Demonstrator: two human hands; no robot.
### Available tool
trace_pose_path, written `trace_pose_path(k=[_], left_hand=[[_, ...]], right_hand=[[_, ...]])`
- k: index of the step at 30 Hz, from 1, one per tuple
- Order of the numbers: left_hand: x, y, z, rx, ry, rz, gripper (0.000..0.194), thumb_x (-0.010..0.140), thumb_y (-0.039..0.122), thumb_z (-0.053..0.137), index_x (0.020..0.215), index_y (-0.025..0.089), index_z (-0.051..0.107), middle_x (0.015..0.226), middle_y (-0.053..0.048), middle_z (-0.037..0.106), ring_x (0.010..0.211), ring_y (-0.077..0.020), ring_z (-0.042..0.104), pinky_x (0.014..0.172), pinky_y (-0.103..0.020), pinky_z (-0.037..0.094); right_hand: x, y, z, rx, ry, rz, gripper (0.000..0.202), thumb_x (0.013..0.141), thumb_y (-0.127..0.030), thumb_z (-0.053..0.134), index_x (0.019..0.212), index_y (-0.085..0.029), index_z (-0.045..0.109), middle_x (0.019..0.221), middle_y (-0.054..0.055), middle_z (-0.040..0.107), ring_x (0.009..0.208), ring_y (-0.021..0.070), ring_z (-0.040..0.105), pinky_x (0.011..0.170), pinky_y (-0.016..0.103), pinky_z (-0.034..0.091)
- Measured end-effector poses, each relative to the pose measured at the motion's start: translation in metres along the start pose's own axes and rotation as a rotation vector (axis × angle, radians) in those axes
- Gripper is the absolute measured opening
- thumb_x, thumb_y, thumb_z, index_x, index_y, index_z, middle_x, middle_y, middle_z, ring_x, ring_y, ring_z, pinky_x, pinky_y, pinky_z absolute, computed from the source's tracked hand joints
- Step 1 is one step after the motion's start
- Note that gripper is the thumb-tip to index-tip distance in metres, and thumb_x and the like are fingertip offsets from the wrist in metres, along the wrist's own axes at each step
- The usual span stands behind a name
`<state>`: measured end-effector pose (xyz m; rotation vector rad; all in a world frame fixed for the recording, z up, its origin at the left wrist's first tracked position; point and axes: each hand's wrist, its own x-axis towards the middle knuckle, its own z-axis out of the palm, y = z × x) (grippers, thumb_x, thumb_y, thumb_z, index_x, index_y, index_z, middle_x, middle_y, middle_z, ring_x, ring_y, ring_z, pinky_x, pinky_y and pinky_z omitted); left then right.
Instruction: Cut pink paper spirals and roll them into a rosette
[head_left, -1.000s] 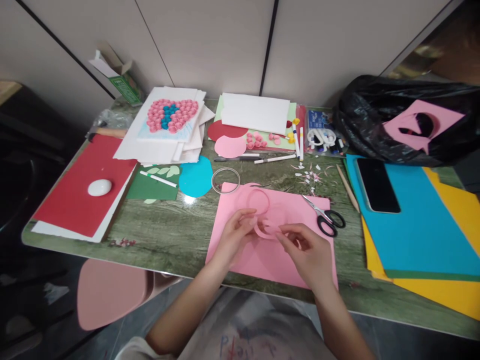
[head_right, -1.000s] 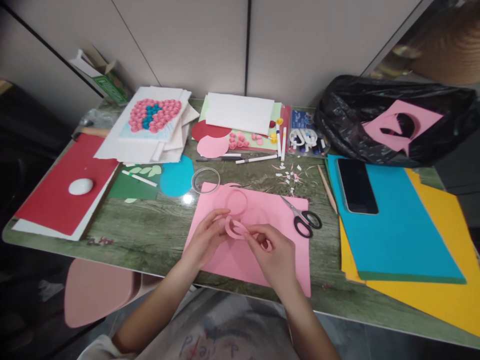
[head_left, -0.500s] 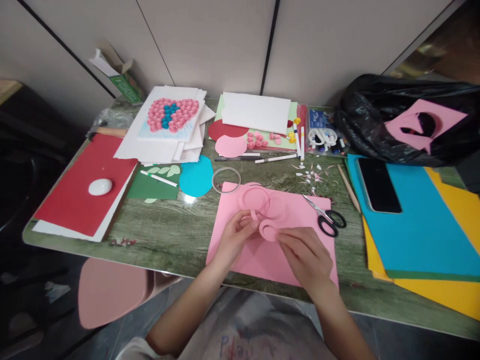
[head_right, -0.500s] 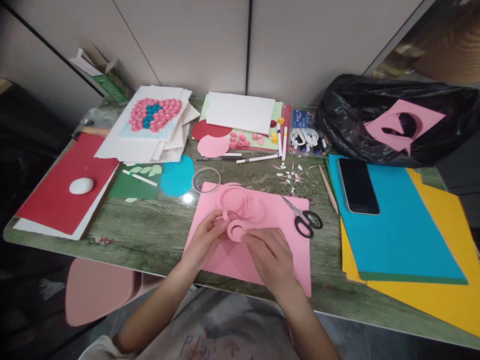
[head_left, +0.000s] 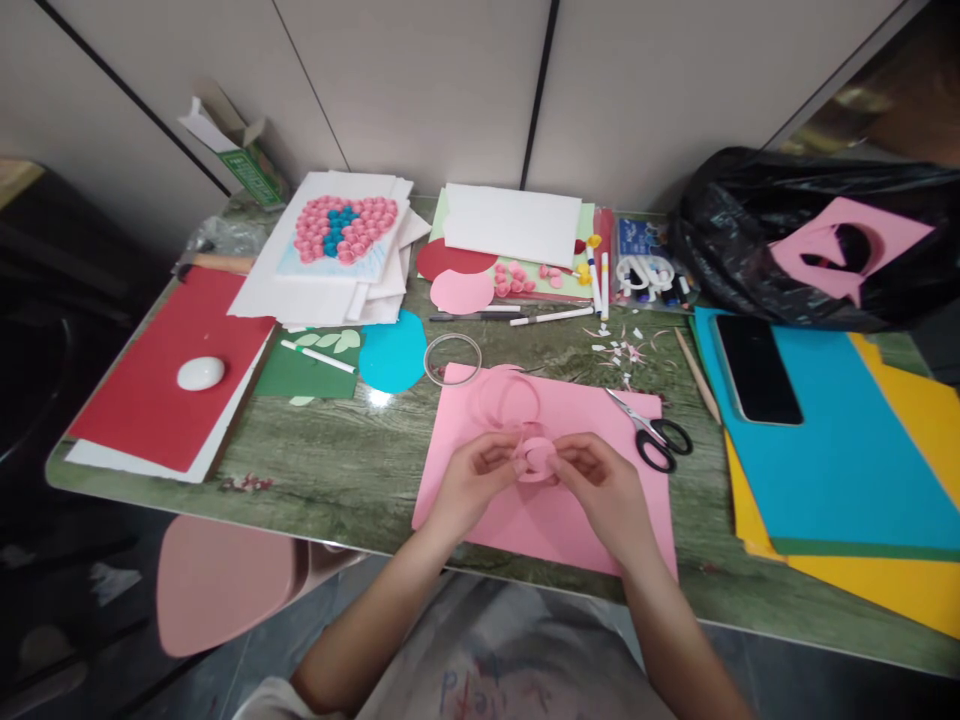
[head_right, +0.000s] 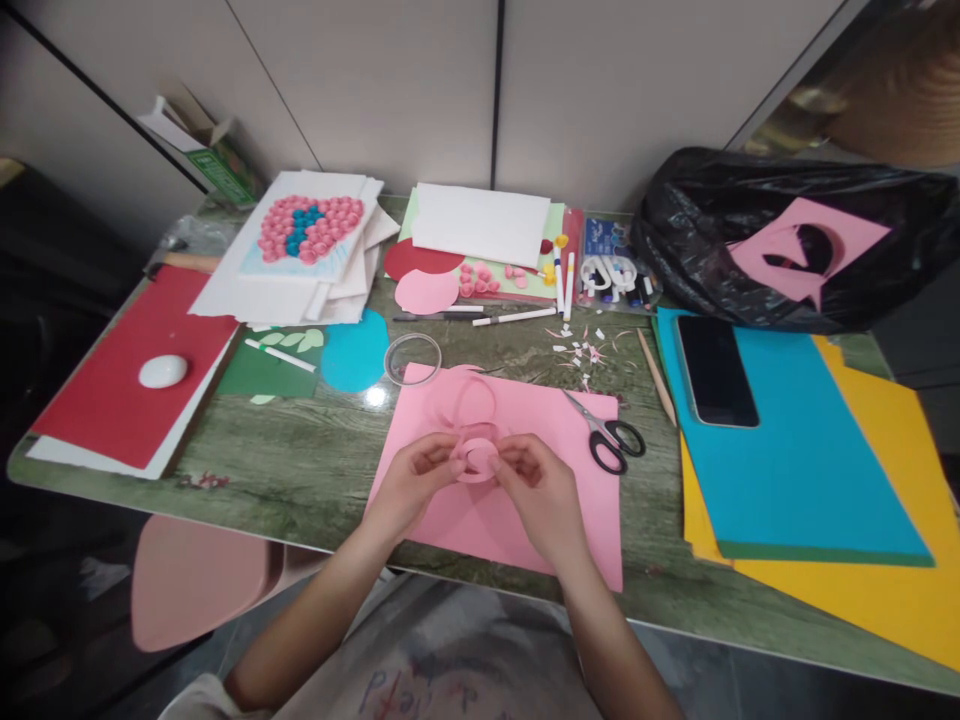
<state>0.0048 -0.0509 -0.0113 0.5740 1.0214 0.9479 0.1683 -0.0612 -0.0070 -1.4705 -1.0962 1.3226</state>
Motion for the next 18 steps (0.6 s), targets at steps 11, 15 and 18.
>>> trace_pose_path(k=[11,15,18], left_hand=[[0.004,-0.001,0.0,-0.202,0.058,-0.088,0.028,0.06,0.019,0.082,0.085,0.012,0.07,0.072,-0.002,0.072,0.064,-0.0084,0.064,0.063,-0.017,0.049],[-0.004,0.006,0.002,-0.261,-0.012,-0.156,0.026,0.064,0.022,0.08,0.087,0.012,0.071,0.077,-0.004,0.073,0.068,-0.0126,0.068,0.07,-0.024,0.054],[-0.01,0.013,0.0,-0.237,-0.056,-0.148,0.031,0.073,0.036,0.073,0.09,0.01,0.072,0.084,-0.01,0.074,0.075,-0.0201,0.07,0.073,-0.032,0.056]], right_hand=[[-0.012,0.01,0.0,-0.893,0.191,-0.92,0.034,0.078,-0.01,0.063,0.11,-0.024,0.061,0.109,0.008,0.071,0.11,0.0251,0.061,0.092,0.042,0.043],[-0.01,0.012,0.0,-0.98,0.078,-0.995,0.043,0.084,-0.004,0.055,0.123,-0.024,0.057,0.115,0.004,0.07,0.117,0.0214,0.058,0.096,0.038,0.038],[-0.01,0.013,0.0,-0.808,0.11,-0.91,0.039,0.086,-0.003,0.051,0.119,-0.022,0.061,0.11,0.005,0.072,0.108,0.0185,0.064,0.093,0.034,0.045]])
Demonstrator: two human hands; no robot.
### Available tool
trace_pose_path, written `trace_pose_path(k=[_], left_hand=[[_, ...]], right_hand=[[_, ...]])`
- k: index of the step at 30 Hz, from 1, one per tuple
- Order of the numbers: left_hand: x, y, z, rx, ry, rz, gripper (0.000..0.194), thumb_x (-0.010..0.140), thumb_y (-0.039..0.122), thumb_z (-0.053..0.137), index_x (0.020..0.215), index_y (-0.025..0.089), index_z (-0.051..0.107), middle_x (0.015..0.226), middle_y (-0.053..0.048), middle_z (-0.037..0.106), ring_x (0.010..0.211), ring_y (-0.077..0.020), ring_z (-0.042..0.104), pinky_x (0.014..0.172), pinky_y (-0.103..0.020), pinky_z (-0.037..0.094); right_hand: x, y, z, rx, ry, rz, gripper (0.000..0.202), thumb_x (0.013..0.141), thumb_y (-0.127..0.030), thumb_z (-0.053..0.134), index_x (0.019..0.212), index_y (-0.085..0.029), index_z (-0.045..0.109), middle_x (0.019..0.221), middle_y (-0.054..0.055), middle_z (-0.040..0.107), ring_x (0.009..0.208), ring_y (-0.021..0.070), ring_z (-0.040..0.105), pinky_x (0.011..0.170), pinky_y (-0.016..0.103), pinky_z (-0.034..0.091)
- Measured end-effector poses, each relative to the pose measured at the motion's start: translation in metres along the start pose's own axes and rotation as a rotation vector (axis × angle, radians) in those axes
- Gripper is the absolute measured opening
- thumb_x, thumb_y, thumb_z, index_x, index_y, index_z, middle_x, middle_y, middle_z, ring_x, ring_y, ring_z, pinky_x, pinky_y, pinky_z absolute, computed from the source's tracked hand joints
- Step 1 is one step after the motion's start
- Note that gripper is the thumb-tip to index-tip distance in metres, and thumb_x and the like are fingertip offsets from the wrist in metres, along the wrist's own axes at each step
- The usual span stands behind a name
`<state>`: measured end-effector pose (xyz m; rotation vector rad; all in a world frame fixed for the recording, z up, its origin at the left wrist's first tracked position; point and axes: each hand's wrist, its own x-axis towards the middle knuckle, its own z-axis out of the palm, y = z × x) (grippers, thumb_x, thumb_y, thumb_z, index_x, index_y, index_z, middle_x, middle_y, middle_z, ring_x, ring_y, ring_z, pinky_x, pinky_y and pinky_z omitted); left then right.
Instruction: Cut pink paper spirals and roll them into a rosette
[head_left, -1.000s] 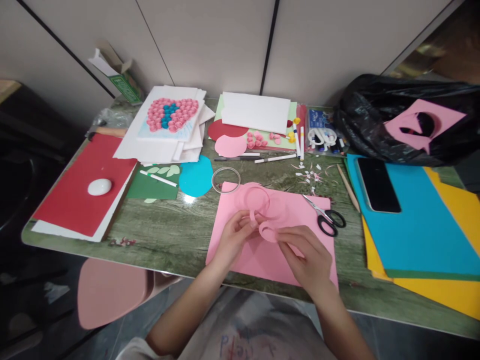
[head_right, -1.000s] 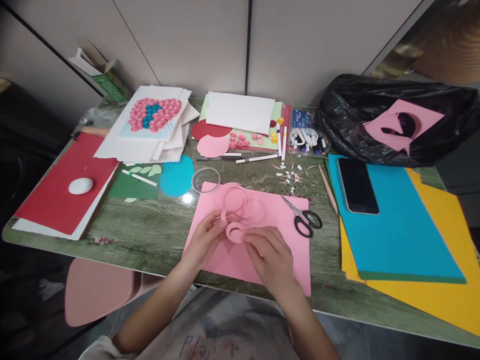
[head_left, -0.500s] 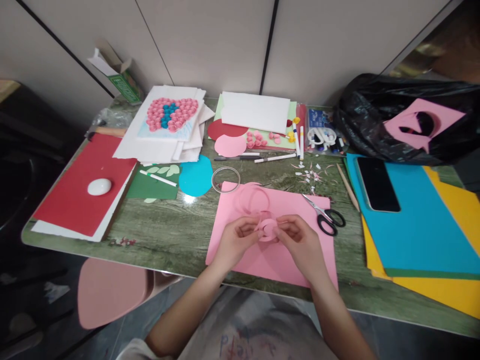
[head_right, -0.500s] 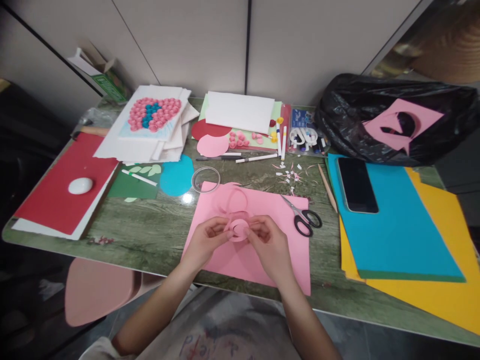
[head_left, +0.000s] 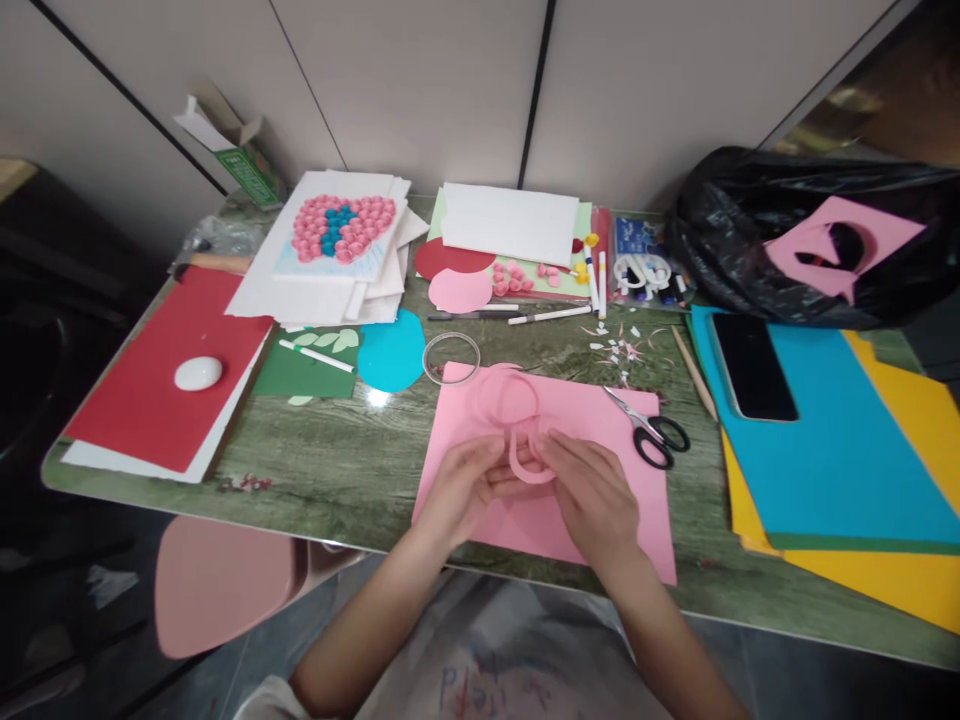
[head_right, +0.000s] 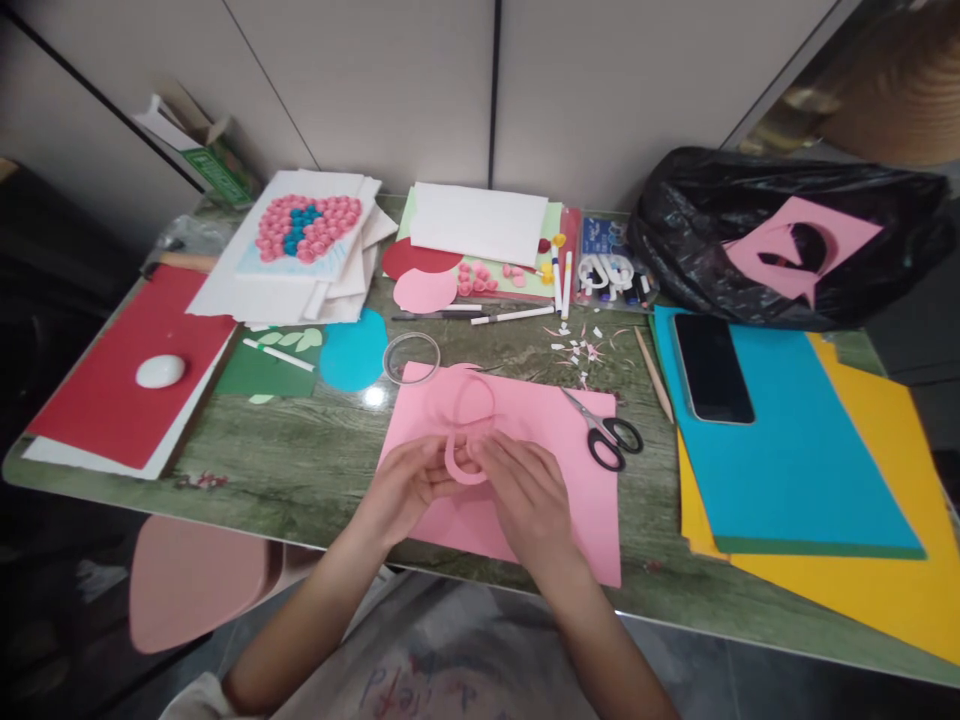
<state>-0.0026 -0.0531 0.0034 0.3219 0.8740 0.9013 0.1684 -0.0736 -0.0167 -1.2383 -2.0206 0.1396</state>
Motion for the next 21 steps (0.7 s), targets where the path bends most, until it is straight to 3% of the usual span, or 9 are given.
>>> trace_pose_path(k=[3,5,8,11,14,21], left_hand=[[-0.003,0.005,-0.004,0.118,-0.027,0.072,0.04,0.079,0.044,0.064,0.092,0.007,0.072,0.091,-0.015,0.074,0.083,-0.0245,0.071,0.077,-0.036,0.056],[-0.002,0.007,-0.006,0.242,-0.004,0.158,0.037,0.081,0.043,0.062,0.089,0.008,0.072,0.087,-0.014,0.074,0.079,-0.0223,0.07,0.072,-0.033,0.056],[0.0,0.006,-0.008,0.461,0.091,0.309,0.026,0.081,0.036,0.064,0.085,0.011,0.07,0.088,-0.011,0.073,0.08,-0.0183,0.068,0.072,-0.027,0.053],[0.004,0.002,-0.007,0.564,0.116,0.356,0.023,0.078,0.029,0.068,0.095,0.014,0.067,0.099,-0.009,0.07,0.093,-0.017,0.065,0.082,-0.027,0.051],[0.011,-0.003,-0.005,0.512,0.063,0.286,0.033,0.073,0.026,0.072,0.102,0.016,0.062,0.105,-0.008,0.067,0.096,-0.017,0.064,0.085,-0.029,0.05],[0.022,-0.009,-0.003,0.213,0.029,0.164,0.061,0.062,0.023,0.081,0.115,0.017,0.052,0.088,-0.006,0.072,0.084,-0.0177,0.068,0.075,-0.028,0.051]], right_hand=[[0.002,0.0,-0.002,0.193,0.03,0.379,0.025,0.086,-0.014,0.055,0.106,-0.022,0.068,0.101,0.005,0.075,0.093,0.0184,0.07,0.083,0.031,0.053],[0.004,0.002,-0.003,0.375,0.028,0.67,0.019,0.084,-0.024,0.061,0.1,-0.021,0.07,0.098,0.005,0.075,0.087,0.0199,0.071,0.077,0.031,0.056],[0.006,0.006,-0.001,0.71,0.035,0.935,0.026,0.077,-0.032,0.069,0.099,-0.019,0.069,0.095,0.006,0.075,0.085,0.0219,0.071,0.071,0.031,0.057],[0.005,0.01,0.003,0.945,0.063,1.036,0.03,0.074,-0.032,0.073,0.1,-0.019,0.068,0.091,0.006,0.076,0.082,0.0207,0.07,0.069,0.029,0.055],[0.005,0.009,0.004,1.055,0.06,1.052,0.031,0.074,-0.031,0.073,0.103,-0.02,0.067,0.089,0.005,0.076,0.082,0.0188,0.07,0.074,0.029,0.054],[0.014,-0.002,-0.002,1.016,-0.086,1.027,0.043,0.076,-0.029,0.07,0.117,-0.022,0.058,0.083,0.002,0.075,0.077,0.0172,0.07,0.073,0.028,0.054]])
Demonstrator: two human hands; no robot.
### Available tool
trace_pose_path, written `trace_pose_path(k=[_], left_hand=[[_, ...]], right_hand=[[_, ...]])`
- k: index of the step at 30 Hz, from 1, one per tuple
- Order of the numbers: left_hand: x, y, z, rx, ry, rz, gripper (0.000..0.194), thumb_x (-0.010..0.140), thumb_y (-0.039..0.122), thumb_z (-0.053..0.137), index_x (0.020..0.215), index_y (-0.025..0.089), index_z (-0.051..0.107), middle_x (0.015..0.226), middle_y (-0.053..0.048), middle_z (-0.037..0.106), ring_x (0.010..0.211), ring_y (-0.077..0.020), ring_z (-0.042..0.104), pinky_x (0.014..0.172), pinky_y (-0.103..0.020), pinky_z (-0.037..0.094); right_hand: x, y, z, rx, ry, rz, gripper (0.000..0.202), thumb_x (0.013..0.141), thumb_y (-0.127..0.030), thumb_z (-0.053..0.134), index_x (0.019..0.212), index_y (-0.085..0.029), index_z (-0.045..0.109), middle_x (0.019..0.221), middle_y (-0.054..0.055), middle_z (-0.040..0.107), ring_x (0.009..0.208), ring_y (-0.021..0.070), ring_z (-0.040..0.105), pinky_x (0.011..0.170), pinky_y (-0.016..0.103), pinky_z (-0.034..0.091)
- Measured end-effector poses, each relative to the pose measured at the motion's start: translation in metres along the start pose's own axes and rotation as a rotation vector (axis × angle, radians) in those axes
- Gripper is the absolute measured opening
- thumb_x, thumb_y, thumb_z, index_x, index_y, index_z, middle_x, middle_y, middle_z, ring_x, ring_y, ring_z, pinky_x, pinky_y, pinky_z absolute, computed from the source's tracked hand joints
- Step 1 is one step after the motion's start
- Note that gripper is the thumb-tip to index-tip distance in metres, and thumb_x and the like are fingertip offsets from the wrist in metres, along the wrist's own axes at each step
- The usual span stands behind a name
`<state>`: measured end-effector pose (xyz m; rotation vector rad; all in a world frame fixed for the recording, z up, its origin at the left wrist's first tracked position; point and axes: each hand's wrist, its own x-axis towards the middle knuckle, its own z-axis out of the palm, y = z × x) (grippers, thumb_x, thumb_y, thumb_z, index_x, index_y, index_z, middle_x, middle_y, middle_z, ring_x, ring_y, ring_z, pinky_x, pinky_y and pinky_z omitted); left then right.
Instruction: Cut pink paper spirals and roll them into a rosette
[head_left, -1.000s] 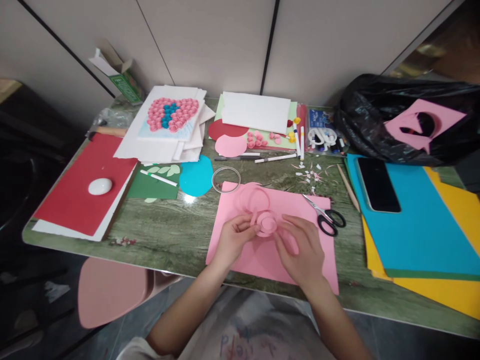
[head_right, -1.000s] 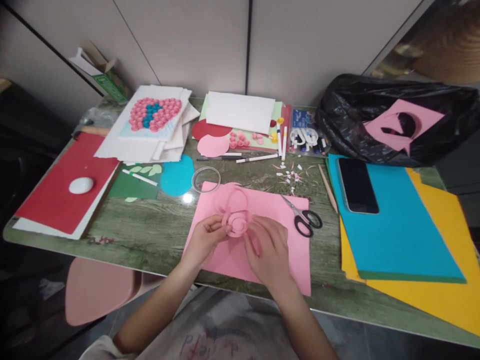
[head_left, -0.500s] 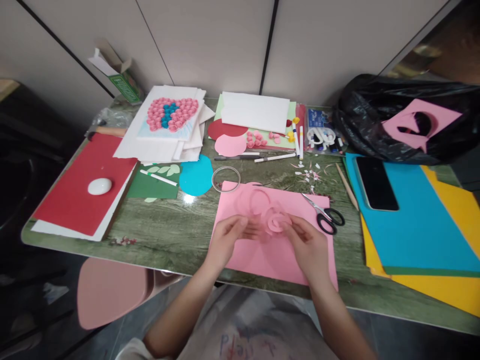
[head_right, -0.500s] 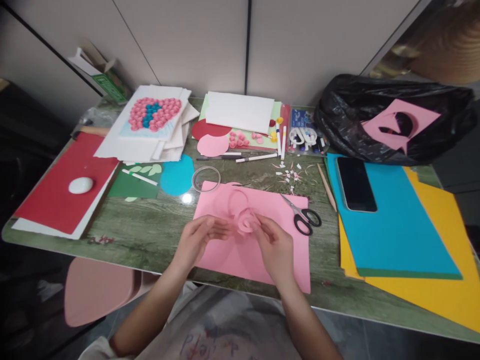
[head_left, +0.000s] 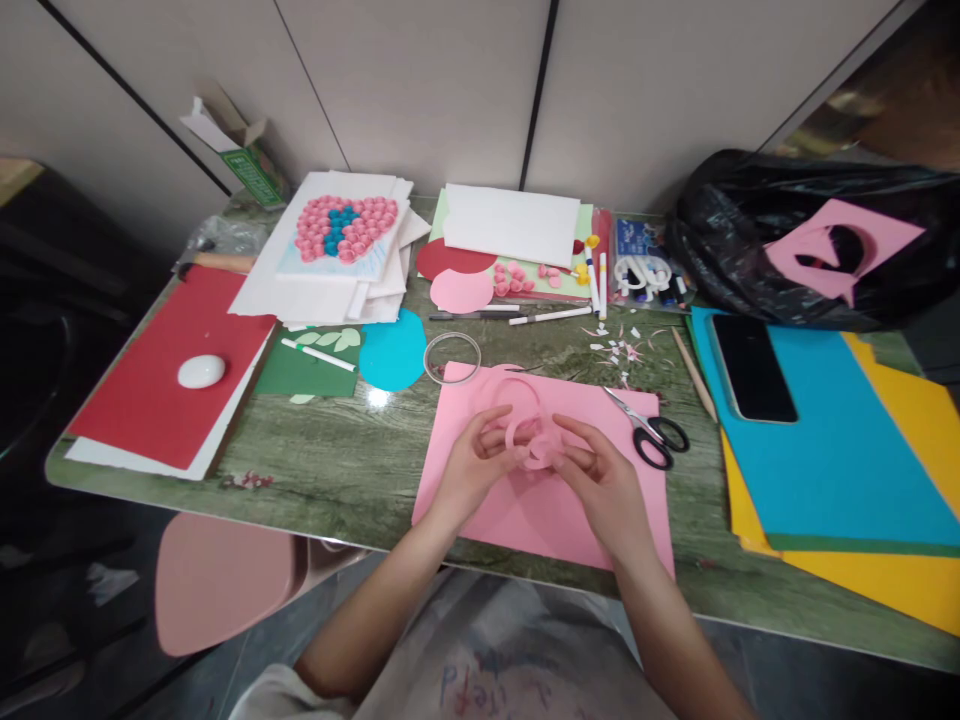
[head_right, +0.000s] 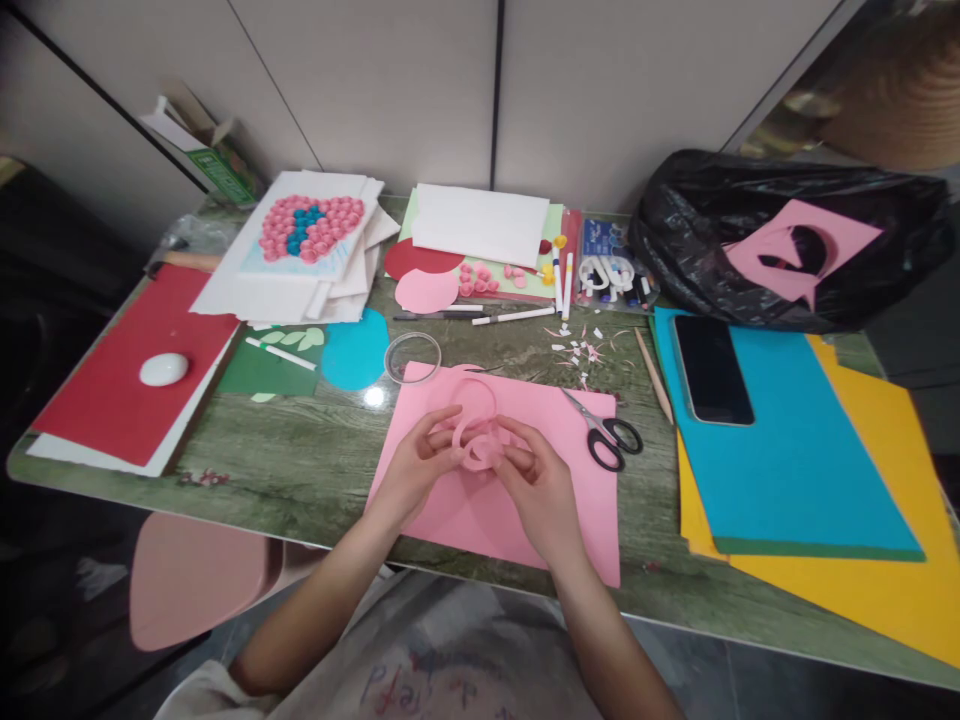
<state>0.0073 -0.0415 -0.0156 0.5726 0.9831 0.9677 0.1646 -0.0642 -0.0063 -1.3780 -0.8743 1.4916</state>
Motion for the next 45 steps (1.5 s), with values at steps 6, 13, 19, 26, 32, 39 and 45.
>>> trace_pose_path(k=[6,13,19,26,32,39,45], left_hand=[[0.002,-0.003,-0.001,0.01,0.081,0.036,0.063,0.057,0.017,0.082,0.115,0.016,0.056,0.078,-0.002,0.072,0.073,-0.0143,0.067,0.067,-0.022,0.05],[0.001,-0.005,-0.003,0.023,0.102,0.057,0.054,0.061,0.017,0.081,0.111,0.017,0.06,0.07,0.001,0.071,0.061,-0.0096,0.064,0.062,-0.02,0.05],[-0.001,-0.003,-0.001,0.008,0.091,0.052,0.054,0.061,0.018,0.08,0.111,0.017,0.06,0.08,-0.003,0.072,0.072,-0.013,0.068,0.068,-0.022,0.052],[-0.005,0.003,0.001,0.286,0.1,0.15,0.042,0.065,0.021,0.078,0.104,0.018,0.061,0.108,-0.009,0.065,0.094,-0.0176,0.064,0.085,-0.031,0.051],[-0.024,0.016,-0.003,0.638,0.153,0.391,0.013,0.076,0.031,0.068,0.077,0.018,0.07,0.08,-0.005,0.063,0.076,-0.0157,0.057,0.073,-0.027,0.046],[-0.021,0.011,-0.005,-0.093,-0.209,-0.259,0.038,0.079,0.046,0.063,0.088,0.01,0.071,0.078,-0.013,0.071,0.07,-0.0207,0.066,0.072,-0.035,0.051],[-0.014,0.006,-0.002,-0.248,-0.056,-0.322,0.028,0.071,0.031,0.075,0.09,0.011,0.072,0.088,-0.009,0.072,0.072,-0.0148,0.065,0.071,-0.029,0.053]], right_hand=[[-0.006,-0.007,0.003,-0.114,-0.012,-0.005,0.042,0.081,-0.034,0.065,0.12,-0.023,0.054,0.075,0.0,0.074,0.07,0.0148,0.068,0.071,0.027,0.054],[-0.006,-0.002,-0.003,-0.331,0.043,-0.068,0.037,0.081,-0.039,0.063,0.115,-0.024,0.058,0.096,0.004,0.072,0.089,0.0186,0.068,0.078,0.03,0.054],[-0.005,-0.003,-0.004,-0.397,0.124,-0.162,0.019,0.08,-0.039,0.064,0.086,-0.02,0.066,0.081,0.003,0.071,0.071,0.0159,0.067,0.068,0.028,0.055],[-0.008,-0.001,-0.009,-0.466,0.222,-0.327,0.014,0.082,-0.032,0.063,0.09,-0.02,0.066,0.082,0.004,0.071,0.073,0.0176,0.068,0.073,0.031,0.055],[-0.01,-0.003,-0.009,-0.682,0.355,-0.566,0.009,0.082,-0.021,0.062,0.09,-0.022,0.067,0.084,0.004,0.073,0.078,0.0192,0.069,0.075,0.034,0.055],[-0.012,-0.002,-0.008,-0.741,0.117,-0.913,0.033,0.078,-0.002,0.059,0.102,-0.024,0.065,0.102,0.007,0.072,0.096,0.0207,0.067,0.083,0.039,0.054],[-0.007,-0.003,-0.014,-0.792,-0.047,-1.04,0.032,0.078,-0.002,0.059,0.1,-0.025,0.066,0.102,0.006,0.073,0.107,0.024,0.064,0.088,0.044,0.053]])
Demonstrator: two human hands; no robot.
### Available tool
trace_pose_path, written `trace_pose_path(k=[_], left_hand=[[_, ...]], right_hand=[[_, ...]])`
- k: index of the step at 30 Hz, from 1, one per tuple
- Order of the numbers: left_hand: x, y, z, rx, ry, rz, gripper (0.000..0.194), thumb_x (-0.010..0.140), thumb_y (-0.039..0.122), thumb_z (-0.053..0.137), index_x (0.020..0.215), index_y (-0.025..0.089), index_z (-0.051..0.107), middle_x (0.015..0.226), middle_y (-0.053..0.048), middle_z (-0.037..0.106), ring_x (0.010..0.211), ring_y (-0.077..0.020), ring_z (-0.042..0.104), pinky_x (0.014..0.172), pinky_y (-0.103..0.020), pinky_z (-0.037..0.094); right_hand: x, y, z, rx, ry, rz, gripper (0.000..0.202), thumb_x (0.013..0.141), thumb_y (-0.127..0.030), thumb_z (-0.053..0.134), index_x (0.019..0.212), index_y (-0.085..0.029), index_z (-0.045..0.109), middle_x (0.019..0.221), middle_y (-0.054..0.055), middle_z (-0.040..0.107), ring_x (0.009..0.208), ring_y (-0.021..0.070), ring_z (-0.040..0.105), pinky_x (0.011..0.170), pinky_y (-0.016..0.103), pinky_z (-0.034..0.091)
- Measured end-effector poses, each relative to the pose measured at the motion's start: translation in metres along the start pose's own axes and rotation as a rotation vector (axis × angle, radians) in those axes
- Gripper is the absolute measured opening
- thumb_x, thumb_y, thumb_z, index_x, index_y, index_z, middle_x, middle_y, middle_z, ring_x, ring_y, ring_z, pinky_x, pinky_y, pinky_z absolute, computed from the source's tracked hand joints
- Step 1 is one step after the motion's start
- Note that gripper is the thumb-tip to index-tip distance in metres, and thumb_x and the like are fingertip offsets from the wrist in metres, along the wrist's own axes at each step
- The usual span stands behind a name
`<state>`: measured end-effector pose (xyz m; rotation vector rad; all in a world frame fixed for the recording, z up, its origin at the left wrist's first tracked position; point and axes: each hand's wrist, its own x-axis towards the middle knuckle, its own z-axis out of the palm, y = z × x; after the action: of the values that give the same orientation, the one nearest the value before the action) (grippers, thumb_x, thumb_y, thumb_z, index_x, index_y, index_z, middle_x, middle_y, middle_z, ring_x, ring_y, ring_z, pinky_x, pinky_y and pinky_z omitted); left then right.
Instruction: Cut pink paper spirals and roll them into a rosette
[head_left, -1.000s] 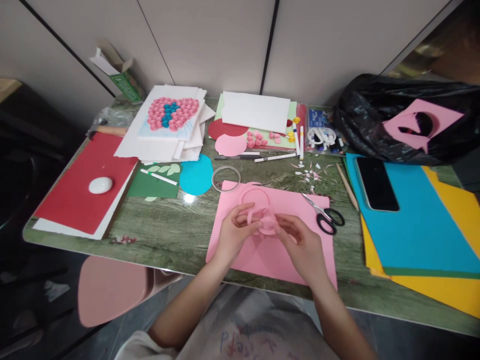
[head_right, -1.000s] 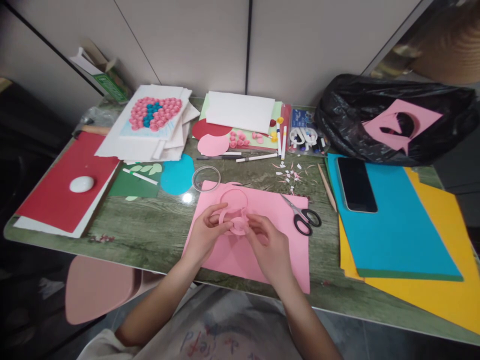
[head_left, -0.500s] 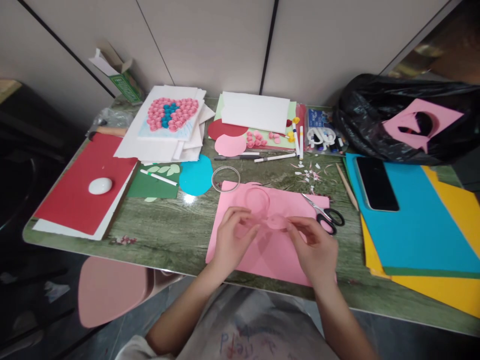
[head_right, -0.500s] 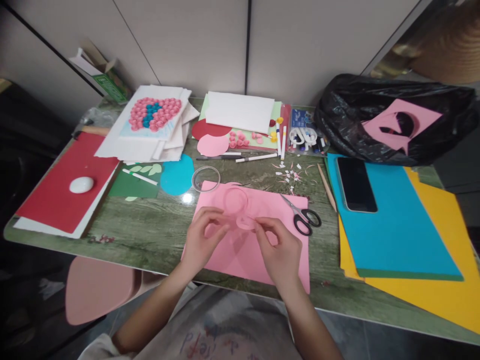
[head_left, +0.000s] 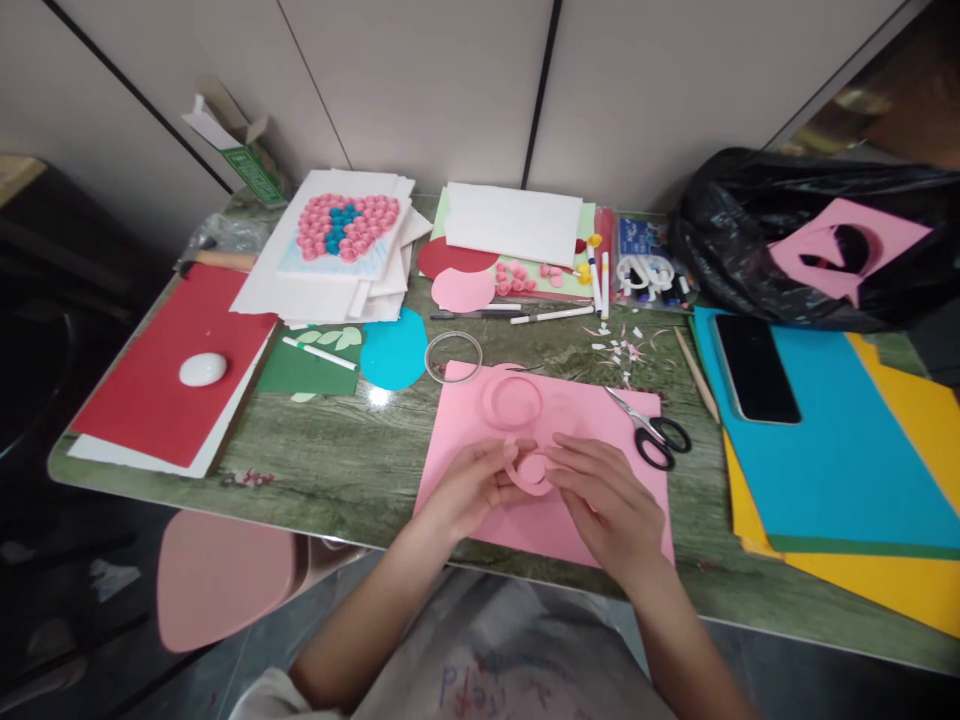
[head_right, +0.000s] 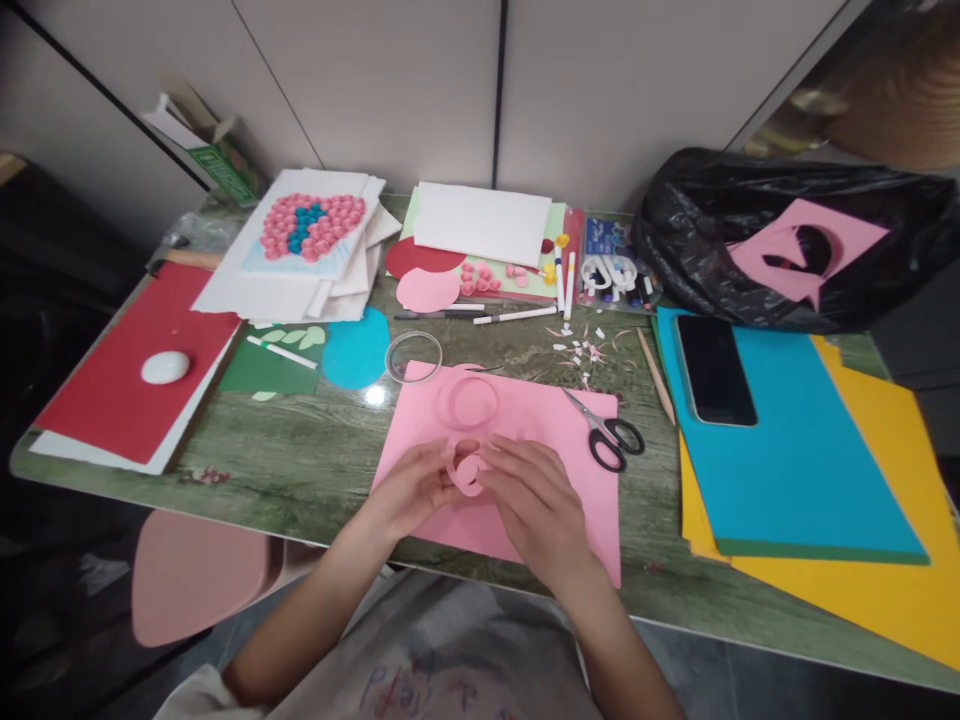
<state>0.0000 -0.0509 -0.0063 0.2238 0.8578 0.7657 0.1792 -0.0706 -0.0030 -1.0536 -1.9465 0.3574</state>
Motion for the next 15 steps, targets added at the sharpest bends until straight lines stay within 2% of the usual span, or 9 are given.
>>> trace_pose_path(k=[4,6,8,9,11,13,15], left_hand=[[0.004,-0.002,0.0,0.008,0.048,0.0,0.028,0.065,0.024,0.079,0.09,0.013,0.072,0.085,-0.007,0.072,0.071,-0.0128,0.065,0.068,-0.025,0.052],[0.006,-0.004,-0.002,0.024,0.047,0.02,0.029,0.066,0.024,0.079,0.092,0.014,0.072,0.09,-0.007,0.072,0.075,-0.0135,0.066,0.07,-0.025,0.052],[0.006,-0.006,-0.004,0.053,0.048,0.039,0.031,0.067,0.025,0.078,0.095,0.014,0.072,0.093,-0.008,0.072,0.077,-0.0144,0.066,0.072,-0.027,0.052],[0.006,-0.007,-0.004,0.067,0.052,0.046,0.032,0.067,0.026,0.078,0.096,0.014,0.072,0.093,-0.008,0.072,0.077,-0.0146,0.066,0.072,-0.027,0.051],[0.004,-0.007,-0.004,0.092,0.06,0.052,0.033,0.066,0.026,0.079,0.095,0.014,0.072,0.091,-0.008,0.072,0.076,-0.0146,0.065,0.072,-0.028,0.051],[0.001,-0.006,-0.003,0.109,0.047,0.055,0.033,0.065,0.026,0.079,0.094,0.013,0.072,0.087,-0.007,0.072,0.074,-0.0143,0.064,0.072,-0.029,0.051],[-0.001,-0.004,-0.002,0.128,0.006,0.054,0.031,0.066,0.026,0.079,0.093,0.013,0.073,0.086,-0.007,0.071,0.075,-0.0141,0.064,0.071,-0.028,0.051]], right_hand=[[0.0,-0.002,-0.002,-0.009,0.007,0.082,0.029,0.078,-0.004,0.058,0.095,-0.026,0.066,0.116,0.008,0.066,0.113,0.0251,0.059,0.09,0.045,0.05],[-0.001,-0.002,-0.002,-0.004,0.079,0.237,0.026,0.08,-0.01,0.058,0.099,-0.025,0.065,0.122,0.009,0.062,0.115,0.0257,0.057,0.093,0.046,0.047],[-0.001,0.001,-0.003,-0.007,0.117,0.455,0.025,0.084,-0.02,0.057,0.109,-0.024,0.06,0.122,0.012,0.061,0.113,0.0264,0.058,0.093,0.047,0.047],[-0.002,0.004,-0.004,-0.004,0.095,0.561,0.027,0.086,-0.026,0.056,0.113,-0.023,0.058,0.119,0.012,0.063,0.109,0.0263,0.06,0.091,0.046,0.048],[-0.003,0.009,-0.005,0.026,-0.031,0.732,0.031,0.088,-0.036,0.053,0.115,-0.021,0.055,0.108,0.012,0.067,0.095,0.0248,0.065,0.081,0.042,0.051],[-0.003,0.014,-0.005,0.093,-0.176,0.835,0.03,0.09,-0.042,0.049,0.11,-0.021,0.057,0.091,0.008,0.072,0.08,0.0227,0.068,0.072,0.038,0.052],[-0.004,0.016,-0.002,0.206,-0.224,0.891,0.03,0.089,-0.044,0.05,0.106,-0.021,0.059,0.083,0.006,0.073,0.076,0.0218,0.068,0.069,0.035,0.052]])
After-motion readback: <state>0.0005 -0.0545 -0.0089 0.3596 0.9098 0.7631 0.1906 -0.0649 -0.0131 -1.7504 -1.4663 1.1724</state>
